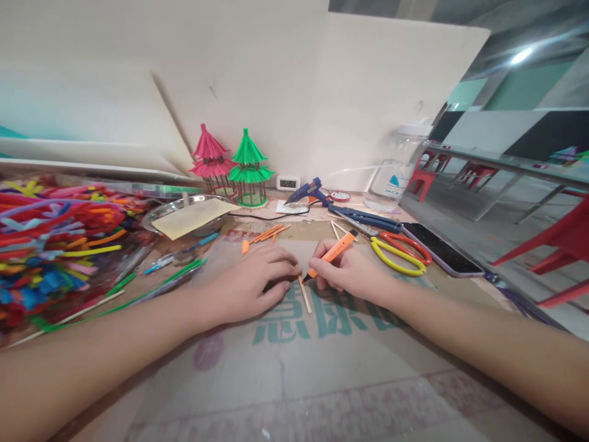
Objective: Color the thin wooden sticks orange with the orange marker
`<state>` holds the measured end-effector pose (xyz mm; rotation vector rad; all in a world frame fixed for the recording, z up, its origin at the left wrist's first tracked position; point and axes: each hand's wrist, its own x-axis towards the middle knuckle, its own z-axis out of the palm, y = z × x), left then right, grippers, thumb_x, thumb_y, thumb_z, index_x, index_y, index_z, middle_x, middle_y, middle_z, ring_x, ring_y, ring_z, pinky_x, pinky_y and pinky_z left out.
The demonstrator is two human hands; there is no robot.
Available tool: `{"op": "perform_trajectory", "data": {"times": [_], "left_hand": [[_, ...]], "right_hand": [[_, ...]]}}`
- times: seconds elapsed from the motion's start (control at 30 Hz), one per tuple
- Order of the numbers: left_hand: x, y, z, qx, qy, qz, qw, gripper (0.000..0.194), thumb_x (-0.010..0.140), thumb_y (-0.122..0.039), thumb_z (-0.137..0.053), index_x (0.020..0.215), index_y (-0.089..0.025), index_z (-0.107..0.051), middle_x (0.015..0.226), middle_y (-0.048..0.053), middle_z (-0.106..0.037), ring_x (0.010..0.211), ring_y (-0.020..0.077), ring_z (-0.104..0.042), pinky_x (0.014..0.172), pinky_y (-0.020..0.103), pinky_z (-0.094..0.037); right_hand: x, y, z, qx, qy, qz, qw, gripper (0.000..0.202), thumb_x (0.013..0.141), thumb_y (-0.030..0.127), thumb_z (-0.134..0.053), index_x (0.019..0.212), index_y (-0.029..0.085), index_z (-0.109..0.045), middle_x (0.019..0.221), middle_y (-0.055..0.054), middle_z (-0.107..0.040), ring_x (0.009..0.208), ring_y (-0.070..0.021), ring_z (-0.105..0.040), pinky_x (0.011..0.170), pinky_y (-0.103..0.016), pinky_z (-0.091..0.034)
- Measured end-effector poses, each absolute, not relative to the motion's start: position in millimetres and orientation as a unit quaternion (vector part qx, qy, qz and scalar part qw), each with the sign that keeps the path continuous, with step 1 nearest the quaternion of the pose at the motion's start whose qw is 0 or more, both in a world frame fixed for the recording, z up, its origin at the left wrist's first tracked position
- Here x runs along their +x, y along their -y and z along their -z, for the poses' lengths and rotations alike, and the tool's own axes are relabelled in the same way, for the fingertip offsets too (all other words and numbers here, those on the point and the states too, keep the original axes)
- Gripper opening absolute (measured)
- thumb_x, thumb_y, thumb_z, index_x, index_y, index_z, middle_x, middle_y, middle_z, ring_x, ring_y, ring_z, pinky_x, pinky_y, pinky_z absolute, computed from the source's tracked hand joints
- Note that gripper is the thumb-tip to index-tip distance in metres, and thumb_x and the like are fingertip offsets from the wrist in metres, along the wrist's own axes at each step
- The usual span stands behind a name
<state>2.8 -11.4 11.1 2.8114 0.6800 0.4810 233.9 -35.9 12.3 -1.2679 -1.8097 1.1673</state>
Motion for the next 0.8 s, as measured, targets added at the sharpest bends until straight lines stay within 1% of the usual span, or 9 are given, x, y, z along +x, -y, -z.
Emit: {"op": "perform_trajectory", "data": {"times": [0.27,0.43,0.63,0.8], "left_hand": [[4.0,11.2,-12.0,0.952,-0.226,-0.179,0.103,0.028,0.098,-0.021,-0.047,0.113,-0.020,-0.071,0.117,0.010,-0.066,0.112,0.0250,-0.060,0.102,0.043,-0.048],[4.0,10.6,-11.3,0.951,-0.224,-0.185,0.103,0.027,0.098,-0.022,-0.048,0.114,-0.020,-0.070,0.118,0.010,-0.066,0.113,0.0246,-0.060,0.102,0.042,-0.048],[3.4,10.9,-11.6,0.954,-0.227,-0.172,0.098,0.029,0.098,-0.021,-0.048,0.116,-0.020,-0.070,0.120,0.010,-0.065,0.114,0.0255,-0.059,0.104,0.044,-0.046],[3.2,10.4,-10.2,0.952,-0.226,-0.184,0.095,0.027,0.099,-0.023,-0.048,0.114,-0.020,-0.071,0.120,0.010,-0.066,0.113,0.0250,-0.060,0.103,0.044,-0.047]], "right_hand": [[237.2,35.5,-15.1,-0.466,0.694,-0.471,0.283,0.021,0.089,0.035,-0.061,0.078,0.022,-0.049,0.055,0.005,-0.062,0.043,-0.0076,-0.046,0.043,-0.019,-0.034],[237.8,37.4,-17.4,-0.454,0.698,-0.488,0.262,0.022,0.087,0.034,-0.063,0.075,0.022,-0.049,0.052,0.005,-0.061,0.043,-0.0080,-0.048,0.043,-0.019,-0.036],[235.8,36.9,-14.2,-0.474,0.684,-0.464,0.303,0.021,0.089,0.036,-0.060,0.080,0.022,-0.049,0.055,0.006,-0.062,0.041,-0.0070,-0.042,0.042,-0.019,-0.032],[235.9,38.9,-16.6,-0.465,0.693,-0.476,0.280,0.021,0.087,0.035,-0.062,0.077,0.022,-0.049,0.053,0.006,-0.061,0.042,-0.0074,-0.045,0.043,-0.019,-0.034]]}}
